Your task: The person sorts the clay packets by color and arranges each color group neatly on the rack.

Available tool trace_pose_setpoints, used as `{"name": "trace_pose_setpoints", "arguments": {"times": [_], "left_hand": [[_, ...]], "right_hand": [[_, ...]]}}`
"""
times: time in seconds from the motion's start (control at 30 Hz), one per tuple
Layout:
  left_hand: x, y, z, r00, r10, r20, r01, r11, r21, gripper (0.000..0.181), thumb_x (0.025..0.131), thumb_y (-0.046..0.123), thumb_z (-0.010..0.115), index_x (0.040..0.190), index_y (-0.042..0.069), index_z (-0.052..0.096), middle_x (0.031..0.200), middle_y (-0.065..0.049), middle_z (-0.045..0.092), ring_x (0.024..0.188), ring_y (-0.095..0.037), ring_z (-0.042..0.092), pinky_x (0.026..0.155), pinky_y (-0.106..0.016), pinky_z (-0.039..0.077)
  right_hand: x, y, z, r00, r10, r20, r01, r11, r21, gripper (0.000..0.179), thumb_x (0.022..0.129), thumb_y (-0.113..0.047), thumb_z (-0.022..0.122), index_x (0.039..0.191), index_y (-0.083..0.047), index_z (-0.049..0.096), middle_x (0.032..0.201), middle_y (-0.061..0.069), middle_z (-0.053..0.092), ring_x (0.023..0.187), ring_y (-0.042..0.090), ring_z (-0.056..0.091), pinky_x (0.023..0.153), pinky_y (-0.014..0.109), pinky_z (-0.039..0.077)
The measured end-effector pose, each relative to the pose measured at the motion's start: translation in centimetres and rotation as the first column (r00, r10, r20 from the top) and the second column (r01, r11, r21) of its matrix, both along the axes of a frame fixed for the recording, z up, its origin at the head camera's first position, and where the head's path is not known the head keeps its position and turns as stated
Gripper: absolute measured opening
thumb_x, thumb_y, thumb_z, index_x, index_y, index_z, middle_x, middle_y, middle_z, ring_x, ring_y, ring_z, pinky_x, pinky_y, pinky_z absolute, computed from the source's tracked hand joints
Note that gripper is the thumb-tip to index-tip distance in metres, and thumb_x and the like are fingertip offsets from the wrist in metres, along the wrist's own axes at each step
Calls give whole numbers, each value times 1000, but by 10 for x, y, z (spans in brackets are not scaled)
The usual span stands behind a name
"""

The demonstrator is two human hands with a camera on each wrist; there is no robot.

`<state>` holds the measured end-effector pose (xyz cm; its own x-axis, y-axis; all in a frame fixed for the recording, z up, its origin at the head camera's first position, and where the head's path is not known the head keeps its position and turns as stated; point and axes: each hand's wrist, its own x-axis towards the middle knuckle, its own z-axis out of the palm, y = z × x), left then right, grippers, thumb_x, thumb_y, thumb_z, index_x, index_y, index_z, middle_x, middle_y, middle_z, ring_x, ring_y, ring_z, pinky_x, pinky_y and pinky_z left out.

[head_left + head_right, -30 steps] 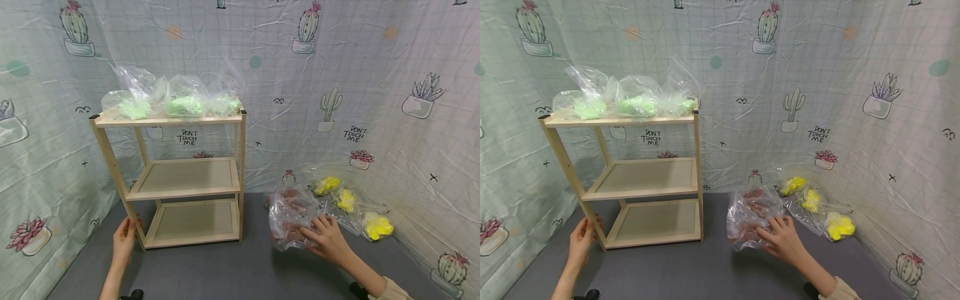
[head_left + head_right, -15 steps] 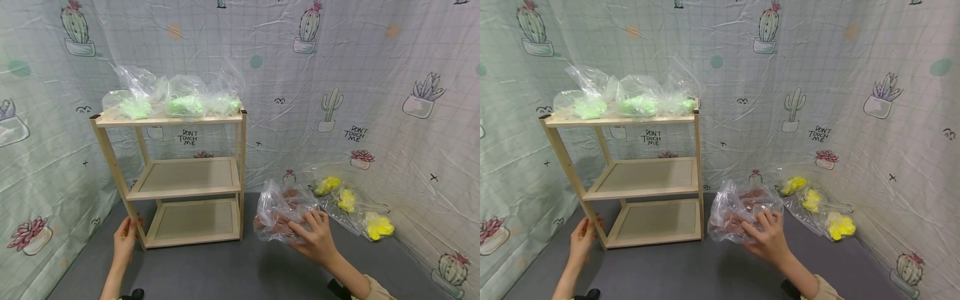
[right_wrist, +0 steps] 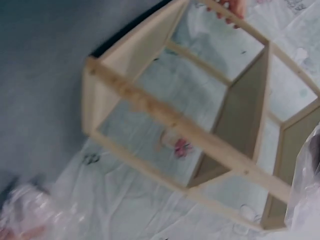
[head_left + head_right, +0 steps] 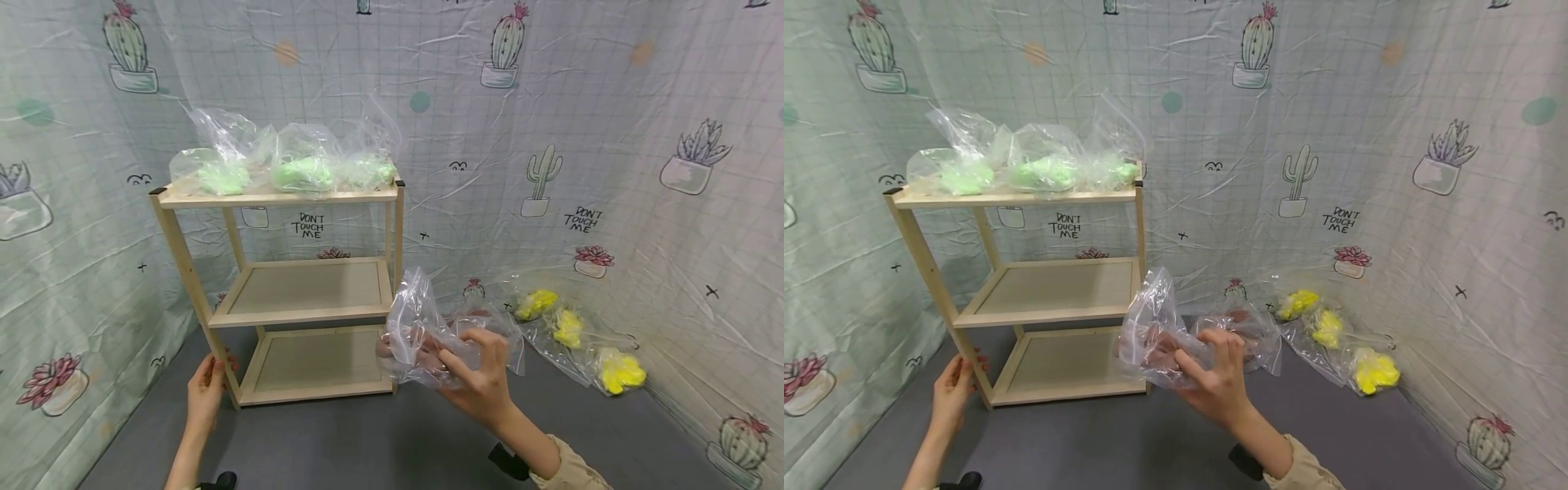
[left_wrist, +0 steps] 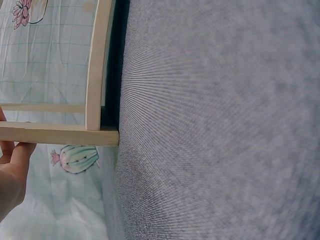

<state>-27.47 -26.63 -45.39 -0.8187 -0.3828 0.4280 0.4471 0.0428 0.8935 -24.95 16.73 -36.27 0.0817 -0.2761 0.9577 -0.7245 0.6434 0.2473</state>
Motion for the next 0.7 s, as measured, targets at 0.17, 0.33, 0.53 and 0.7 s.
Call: {"name": "trace_pose_setpoints", "arguments": {"times": [0.17, 0.33, 0.53, 0.7], "left_hand": [[2, 2, 4, 1000, -2, -9, 2, 1000, 2, 23, 93, 3, 38, 110, -6, 51, 84, 14, 65, 75, 2, 62, 60, -14, 45], [1, 1, 2, 1000, -15, -7, 15, 1000, -1, 26, 93, 5, 39, 113, -8, 49, 86, 14, 66, 76, 2, 62, 62, -14, 46], [-3, 0, -1, 1000, -2, 7, 2, 1000, -5, 27, 93, 9, 40, 114, -7, 49, 87, 13, 66, 77, 2, 62, 62, -13, 46], [-2, 0, -1, 1000, 11, 21, -11, 1000, 11, 26, 93, 7, 41, 113, -6, 50, 86, 14, 66, 76, 3, 62, 61, -14, 45]], "right_hand": [[-2, -25, 9, 1000, -6, 4, 6, 999, -42, 30, 85, -40, 55, 82, -10, 61, 96, 21, 53, 92, 36, 47, 74, 48, 24], [-7, -51, 15, 999, -41, 1, 41, 997, -71, 30, 85, -38, 54, 82, -9, 59, 93, 18, 53, 92, 34, 49, 74, 48, 24], [-18, -80, 19, 996, -91, -19, 90, 994, -57, 25, 69, -26, 67, 86, -9, 58, 92, 16, 53, 90, 32, 50, 76, 48, 25], [-29, -100, 23, 989, -136, -52, 135, 991, -20, 36, 58, -17, 75, 90, -9, 59, 93, 13, 55, 91, 27, 54, 78, 43, 33]]}}
